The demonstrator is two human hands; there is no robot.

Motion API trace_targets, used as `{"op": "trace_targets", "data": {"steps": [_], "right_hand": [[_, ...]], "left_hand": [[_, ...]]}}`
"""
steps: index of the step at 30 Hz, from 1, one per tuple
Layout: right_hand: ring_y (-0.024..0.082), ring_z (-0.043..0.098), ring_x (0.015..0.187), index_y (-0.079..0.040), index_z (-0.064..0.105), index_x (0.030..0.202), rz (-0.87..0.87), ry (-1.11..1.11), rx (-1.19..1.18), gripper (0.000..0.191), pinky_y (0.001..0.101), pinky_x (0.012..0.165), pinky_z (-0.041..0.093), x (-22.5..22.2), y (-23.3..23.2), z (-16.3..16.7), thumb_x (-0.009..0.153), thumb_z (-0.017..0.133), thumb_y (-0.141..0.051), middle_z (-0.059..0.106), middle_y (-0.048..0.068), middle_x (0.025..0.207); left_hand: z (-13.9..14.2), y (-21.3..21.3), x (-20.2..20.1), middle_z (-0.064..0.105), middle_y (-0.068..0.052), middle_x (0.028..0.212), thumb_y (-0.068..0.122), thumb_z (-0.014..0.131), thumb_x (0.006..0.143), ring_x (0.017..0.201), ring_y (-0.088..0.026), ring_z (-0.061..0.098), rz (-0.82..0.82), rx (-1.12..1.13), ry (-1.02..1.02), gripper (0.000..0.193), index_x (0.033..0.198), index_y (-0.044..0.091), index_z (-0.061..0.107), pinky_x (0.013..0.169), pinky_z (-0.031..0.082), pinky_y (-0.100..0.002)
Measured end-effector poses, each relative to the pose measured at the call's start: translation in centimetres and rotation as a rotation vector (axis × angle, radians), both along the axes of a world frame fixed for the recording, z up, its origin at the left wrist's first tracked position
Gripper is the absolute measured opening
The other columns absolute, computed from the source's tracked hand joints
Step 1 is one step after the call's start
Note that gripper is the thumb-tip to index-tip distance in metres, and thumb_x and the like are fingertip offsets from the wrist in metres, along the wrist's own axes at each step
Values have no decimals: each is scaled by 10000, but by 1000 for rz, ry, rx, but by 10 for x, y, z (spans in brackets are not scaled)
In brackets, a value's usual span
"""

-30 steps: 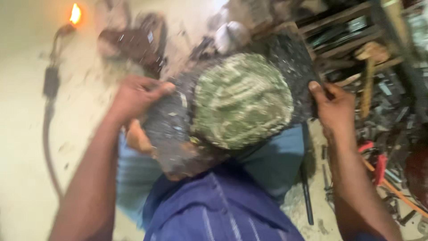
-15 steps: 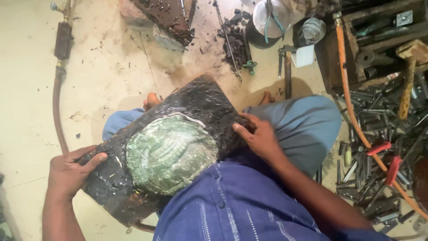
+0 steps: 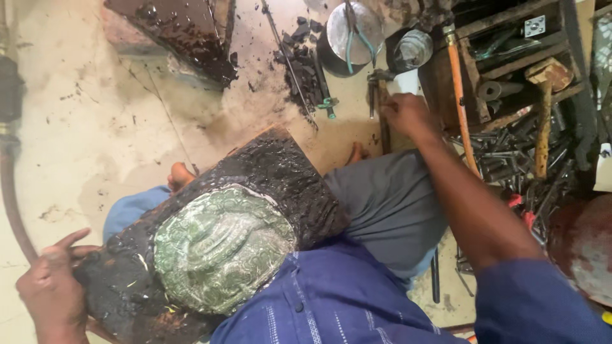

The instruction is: The person sits on the floor holding a blowtorch in one hand and a thin rod in the other, repeatedly heating a dark, glossy material on a brick-mounted mold and scraping at it. They turn the mold piece by hand, then lift a larger mold plate with foil-like material and scrape and tap it while holding it on their lap.

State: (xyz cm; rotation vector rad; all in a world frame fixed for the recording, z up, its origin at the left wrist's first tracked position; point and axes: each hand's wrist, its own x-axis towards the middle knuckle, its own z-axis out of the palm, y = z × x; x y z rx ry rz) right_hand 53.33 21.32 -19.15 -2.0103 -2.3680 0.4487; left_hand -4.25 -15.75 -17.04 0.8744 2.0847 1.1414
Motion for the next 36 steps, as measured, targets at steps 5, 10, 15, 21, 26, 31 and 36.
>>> {"op": "trace_targets", "data": {"steps": [5, 10, 15, 21, 26, 31, 36], "right_hand": [[410, 691, 870, -30, 708, 988, 159, -204, 237, 171, 516, 723, 549, -10, 41, -90, 973, 624, -178, 695, 214, 931], [479, 671, 928, 99, 693, 1033, 7, -148, -17, 582, 504, 766, 536, -8, 55, -78, 682, 870, -329, 690, 323, 1020], [178, 615, 632, 75, 728, 1045, -230, 466, -389, 198, 322, 572, 483, -30, -21, 46, 1000, 683, -113, 701, 115, 813], [89, 670, 607, 16, 729, 1056, 109, 844, -482, 202, 243, 528, 532, -116, -126, 177, 909, 722, -123, 723, 80, 751], [221, 741, 808, -30, 758, 1129, 272, 173, 25, 318, 355, 694, 565, -92, -56, 115, 945, 741, -289, 778, 148, 925], [408, 725, 1081, -26, 781, 1139, 156, -580, -380, 625, 511, 891, 580, -2, 10, -4, 826, 768, -567, 763, 217, 1146], [403, 737, 1111, 38, 793, 1149, 87, -629, -530, 784, 470, 939, 586, 31, 40, -57, 770, 826, -648, 755, 247, 1207]], "left_hand": [[3, -12, 15, 690, -136, 1096, 177, 455, 1164, 1115, -208, 672, 50, 118, 439, 254, 1172, 23, 657, 992, 564, -314], [53, 2, 55, 679, -166, 1185, 14, 635, 1103, 1051, -179, 688, 312, 134, 460, 275, 1373, -41, 634, 901, 607, -300], [122, 56, 138, 741, -106, 1154, 65, 648, 1084, 1069, -160, 733, 142, 260, 129, 258, 1330, -13, 642, 971, 615, -300], [161, 112, 227, 601, -152, 1329, 271, 684, 1057, 1219, -248, 609, -489, 494, -602, 570, 1490, 45, 390, 988, 561, -366], [144, 88, 210, 683, -109, 911, 303, 594, 1131, 644, -234, 686, -105, 223, -1268, 318, 1222, 10, 513, 527, 559, -344], [122, 26, 135, 625, -60, 795, 261, 588, 1083, 638, -167, 621, 201, 282, -651, 329, 1356, 93, 514, 530, 478, -278], [121, -3, 113, 649, -98, 899, 181, 587, 1108, 747, -212, 659, 383, 366, -520, 335, 1409, 92, 469, 621, 529, -318]]}}
